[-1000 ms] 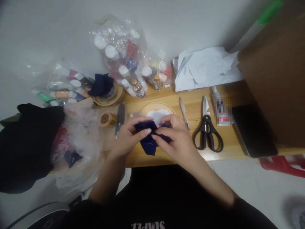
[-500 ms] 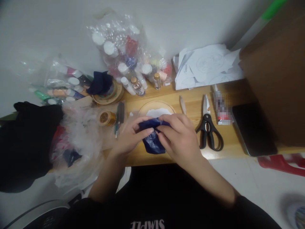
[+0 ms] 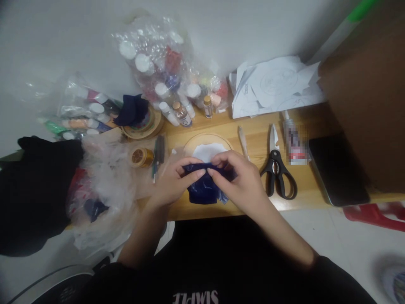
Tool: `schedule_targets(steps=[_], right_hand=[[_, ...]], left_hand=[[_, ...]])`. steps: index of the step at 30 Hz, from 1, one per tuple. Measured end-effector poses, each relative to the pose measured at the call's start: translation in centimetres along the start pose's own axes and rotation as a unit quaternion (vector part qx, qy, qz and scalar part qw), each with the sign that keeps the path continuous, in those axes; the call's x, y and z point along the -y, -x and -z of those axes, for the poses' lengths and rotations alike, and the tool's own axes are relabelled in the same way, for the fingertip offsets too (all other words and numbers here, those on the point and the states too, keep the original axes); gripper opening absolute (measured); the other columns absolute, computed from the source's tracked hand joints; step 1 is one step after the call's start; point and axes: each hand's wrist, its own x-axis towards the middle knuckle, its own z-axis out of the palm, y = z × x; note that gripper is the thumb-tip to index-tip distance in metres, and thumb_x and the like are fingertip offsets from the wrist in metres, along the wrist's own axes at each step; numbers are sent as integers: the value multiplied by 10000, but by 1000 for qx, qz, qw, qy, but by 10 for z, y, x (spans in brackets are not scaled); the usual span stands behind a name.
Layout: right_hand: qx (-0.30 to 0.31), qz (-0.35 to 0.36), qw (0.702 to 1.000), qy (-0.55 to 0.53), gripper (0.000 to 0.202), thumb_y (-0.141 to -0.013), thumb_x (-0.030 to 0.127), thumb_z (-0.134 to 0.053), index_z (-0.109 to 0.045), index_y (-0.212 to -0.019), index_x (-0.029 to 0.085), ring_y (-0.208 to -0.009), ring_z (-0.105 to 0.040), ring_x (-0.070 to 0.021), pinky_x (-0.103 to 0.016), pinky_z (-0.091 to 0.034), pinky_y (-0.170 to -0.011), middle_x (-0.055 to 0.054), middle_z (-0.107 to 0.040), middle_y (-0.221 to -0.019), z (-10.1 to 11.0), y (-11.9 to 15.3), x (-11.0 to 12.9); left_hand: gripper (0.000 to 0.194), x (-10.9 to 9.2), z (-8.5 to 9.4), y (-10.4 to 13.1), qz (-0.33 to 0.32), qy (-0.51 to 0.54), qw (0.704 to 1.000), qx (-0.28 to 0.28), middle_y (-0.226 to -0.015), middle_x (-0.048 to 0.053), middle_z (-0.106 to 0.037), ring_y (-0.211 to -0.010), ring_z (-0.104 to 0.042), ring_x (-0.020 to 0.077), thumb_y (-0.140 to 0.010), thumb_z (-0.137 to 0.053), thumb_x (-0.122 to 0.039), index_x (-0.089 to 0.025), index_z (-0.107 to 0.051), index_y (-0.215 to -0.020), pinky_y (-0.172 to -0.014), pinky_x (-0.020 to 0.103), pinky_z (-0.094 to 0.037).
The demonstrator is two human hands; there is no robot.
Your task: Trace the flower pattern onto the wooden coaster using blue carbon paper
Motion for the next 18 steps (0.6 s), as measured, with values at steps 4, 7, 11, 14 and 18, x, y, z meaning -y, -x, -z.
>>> schedule_targets(steps=[4, 7, 11, 14, 18], right_hand=[[44, -94, 991, -82, 162, -802, 318, -694, -679, -907, 195, -681, -643, -133, -255, -530, -603, -26, -706, -799, 1, -1, -2], [86, -116, 984, -107, 194, -814, 382, -688, -675, -787, 190, -642, -613, -126, -237, -489, -545, -29, -700, -759, 2, -2, -3], [81, -111, 985, -104, 236, -809, 399, -691, -652, -714, 186, -633, -589, -119, -224, -455, -528, -26, -677, -716, 3, -3, -4], [74, -103, 986, -110, 240, -811, 394, -692, -643, -698, 187, -625, -579, -116, -223, -449, -530, -23, -667, -703, 3, -2, -5], [56, -103, 986, -115, 226, -804, 382, -705, -644, -699, 192, -634, -579, -117, -221, -447, -542, -20, -666, -711, 3, -2, -7]], left_hand=[[94, -2, 0, 0, -6, -16, 1000, 4, -795, -10, -717, -705, -637, 108, -739, -718, -195, -219, -728, -829, -650, 199, -504], [73, -2, 0, -1, -7, -39, 999, 12, -788, -6, -714, -703, -637, 114, -756, -713, -201, -220, -727, -825, -639, 204, -501], [80, -2, 0, -2, -17, -54, 998, 18, -817, -4, -720, -730, -646, 116, -758, -710, -194, -222, -720, -833, -663, 204, -502], [73, -1, 0, -2, -9, -39, 999, 17, -754, -18, -701, -664, -625, 96, -744, -729, -219, -212, -701, -811, -628, 191, -494], [200, -1, 1, -3, 13, 10, 1000, -8, -635, -36, -653, -568, -592, 81, -703, -785, -325, -176, -668, -769, -564, 183, -491]])
